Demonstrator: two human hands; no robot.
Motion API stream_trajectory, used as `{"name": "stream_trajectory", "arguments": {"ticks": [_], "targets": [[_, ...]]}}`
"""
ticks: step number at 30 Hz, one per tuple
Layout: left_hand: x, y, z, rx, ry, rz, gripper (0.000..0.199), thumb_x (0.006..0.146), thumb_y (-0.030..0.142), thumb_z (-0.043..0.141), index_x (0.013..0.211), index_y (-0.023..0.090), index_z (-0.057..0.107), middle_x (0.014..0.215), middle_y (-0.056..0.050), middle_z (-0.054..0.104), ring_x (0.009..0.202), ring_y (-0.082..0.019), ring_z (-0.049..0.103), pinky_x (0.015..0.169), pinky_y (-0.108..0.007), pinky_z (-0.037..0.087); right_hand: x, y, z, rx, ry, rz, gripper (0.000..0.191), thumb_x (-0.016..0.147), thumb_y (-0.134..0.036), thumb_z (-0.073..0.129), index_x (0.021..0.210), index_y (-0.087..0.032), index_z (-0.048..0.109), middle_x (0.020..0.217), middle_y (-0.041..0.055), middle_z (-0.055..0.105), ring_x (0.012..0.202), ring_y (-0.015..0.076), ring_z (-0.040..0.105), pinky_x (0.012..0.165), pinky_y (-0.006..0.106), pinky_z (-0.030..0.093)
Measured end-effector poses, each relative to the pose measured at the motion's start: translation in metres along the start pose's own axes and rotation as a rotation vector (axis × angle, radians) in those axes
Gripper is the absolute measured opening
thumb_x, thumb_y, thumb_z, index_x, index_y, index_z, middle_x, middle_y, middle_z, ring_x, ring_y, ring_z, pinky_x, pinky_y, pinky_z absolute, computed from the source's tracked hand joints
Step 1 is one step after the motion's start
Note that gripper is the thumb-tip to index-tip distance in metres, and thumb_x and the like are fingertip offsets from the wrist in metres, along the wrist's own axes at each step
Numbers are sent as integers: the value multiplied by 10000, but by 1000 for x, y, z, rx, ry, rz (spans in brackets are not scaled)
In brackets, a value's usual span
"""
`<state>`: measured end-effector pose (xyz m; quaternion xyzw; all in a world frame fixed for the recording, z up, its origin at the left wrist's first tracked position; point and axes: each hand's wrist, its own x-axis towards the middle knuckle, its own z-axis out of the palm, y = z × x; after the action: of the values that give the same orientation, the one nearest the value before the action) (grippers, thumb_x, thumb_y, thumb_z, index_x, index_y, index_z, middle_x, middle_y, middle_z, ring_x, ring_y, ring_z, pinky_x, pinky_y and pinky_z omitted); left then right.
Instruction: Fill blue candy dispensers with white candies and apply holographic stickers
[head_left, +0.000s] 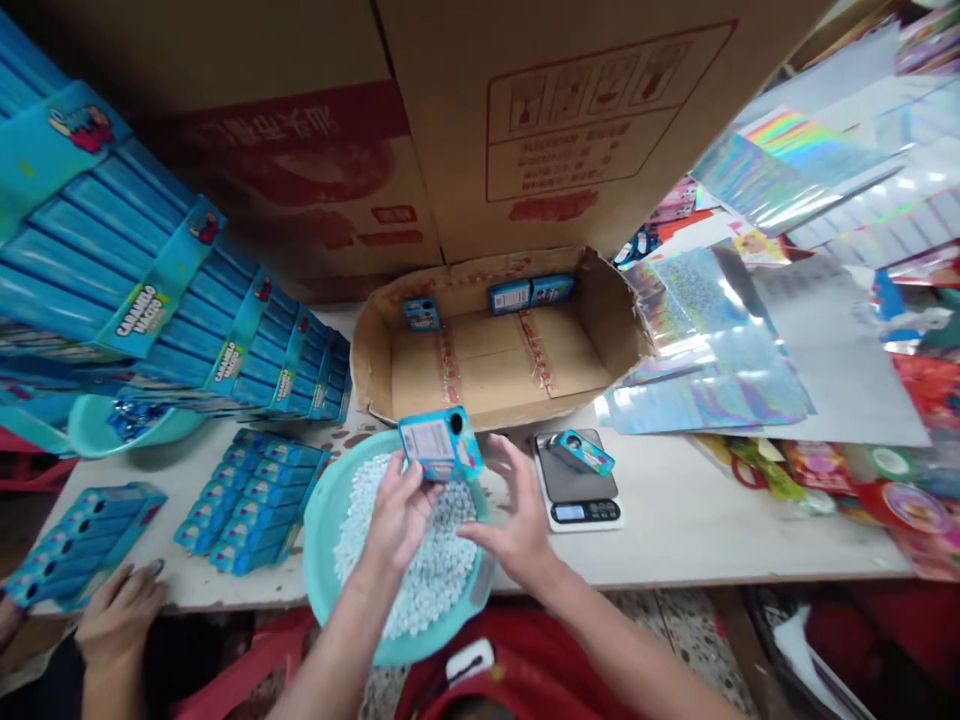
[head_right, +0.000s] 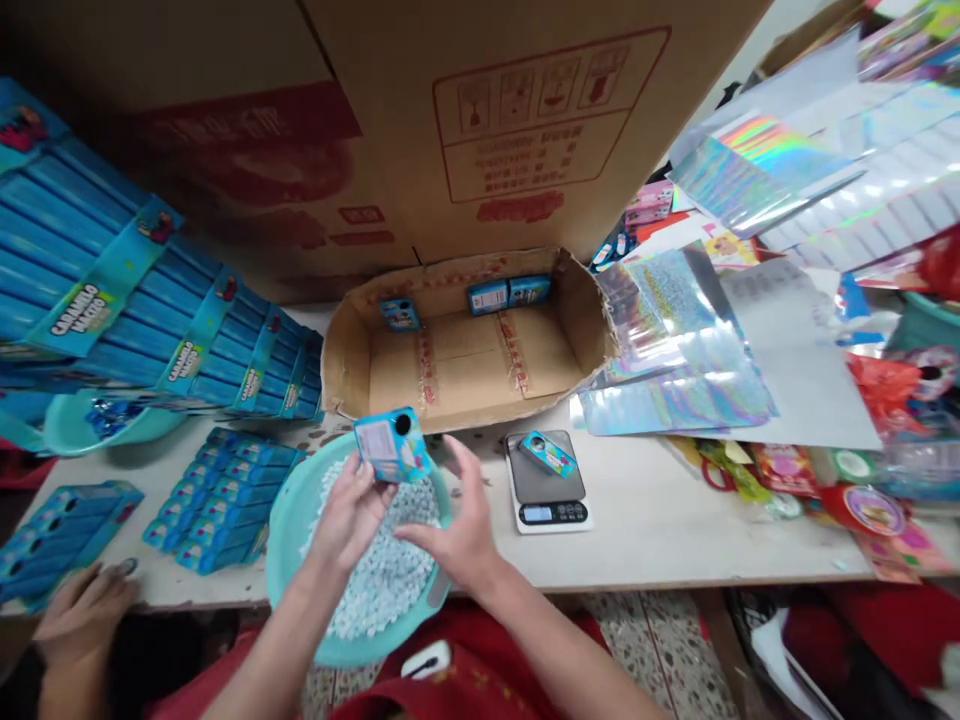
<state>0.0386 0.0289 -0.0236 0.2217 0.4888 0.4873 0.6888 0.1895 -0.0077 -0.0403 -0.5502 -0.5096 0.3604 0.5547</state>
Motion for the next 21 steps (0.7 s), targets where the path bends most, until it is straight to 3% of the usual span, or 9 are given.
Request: {"name": "stream_trajectory", "arguments": {"ticks": [2, 4, 6, 7, 10, 12, 15, 18, 21], "targets": [[-26, -25, -13, 166, 85, 71, 397, 781, 344, 656, 1137, 255, 504, 1049, -46, 635, 917, -184, 619, 804, -310, 506, -4, -8, 17, 133, 28, 143, 720, 760, -478, 686, 1344, -205, 364, 1273, 125, 524, 1138, 242, 554, 950, 385, 496], [-32, -38, -44, 512, 230, 232, 353, 803, 416, 600, 1100, 234, 539, 1078, -62, 620, 1025, -226, 581, 925, -374, 455, -11, -12, 23, 154, 29, 231, 540, 806, -423, 650, 1262, -210, 456, 1200, 92, 578, 1074, 206, 587, 946, 346, 488], [-20, -44, -86, 943, 374, 406, 369, 816, 465, 543, 1068, 197, 576, 1152, -98, 582, 1154, -273, 499, 1040, -429, 354, -21, -14, 22, 141, -118, 237, 546, 745, -393, 719, 1219, -220, 510, 1152, 64, 614, 1051, 198, 596, 947, 330, 476], [-10, -47, -106, 1128, 404, 423, 427, 810, 481, 532, 1105, 174, 569, 1198, -126, 553, 1202, -298, 455, 1069, -457, 312, -27, -15, 20, 140, -212, 238, 585, 695, -386, 763, 1206, -226, 528, 1121, 51, 631, 1033, 197, 604, 938, 326, 477], [23, -59, -142, 1459, 480, 330, 559, 824, 513, 484, 1224, 124, 523, 1259, -193, 487, 1234, -348, 409, 1046, -521, 305, -43, -13, 14, 137, -354, 309, 552, 600, -395, 824, 1081, -224, 613, 971, 14, 668, 912, 186, 630, 857, 312, 496], [38, -68, -141, 1537, 529, 265, 549, 838, 527, 463, 1212, 134, 547, 1224, -196, 505, 1209, -357, 427, 1014, -528, 327, -48, -10, 10, 116, -319, 367, 478, 587, -399, 828, 990, -214, 651, 909, 3, 663, 859, 180, 622, 812, 304, 497], [47, -78, -116, 1503, 476, 204, 476, 843, 544, 453, 1085, 168, 616, 1090, -161, 583, 1091, -330, 513, 946, -471, 387, -45, -4, 3, 86, -240, 406, 459, 612, -390, 813, 1000, -204, 650, 891, 3, 658, 832, 176, 612, 785, 303, 493], [46, -84, -93, 1379, 408, 189, 388, 818, 545, 494, 935, 205, 643, 975, -103, 628, 923, -277, 567, 829, -390, 429, -39, -2, -1, 21, -213, 390, 437, 645, -387, 790, 1010, -200, 638, 905, 12, 660, 843, 183, 612, 789, 313, 490], [39, -84, -84, 1123, 446, 177, 289, 753, 494, 586, 749, 207, 625, 758, -33, 613, 737, -200, 547, 712, -312, 423, -35, -3, -3, -64, -220, 336, 426, 662, -396, 776, 1018, -209, 634, 942, 21, 654, 883, 195, 611, 805, 321, 485]]}}
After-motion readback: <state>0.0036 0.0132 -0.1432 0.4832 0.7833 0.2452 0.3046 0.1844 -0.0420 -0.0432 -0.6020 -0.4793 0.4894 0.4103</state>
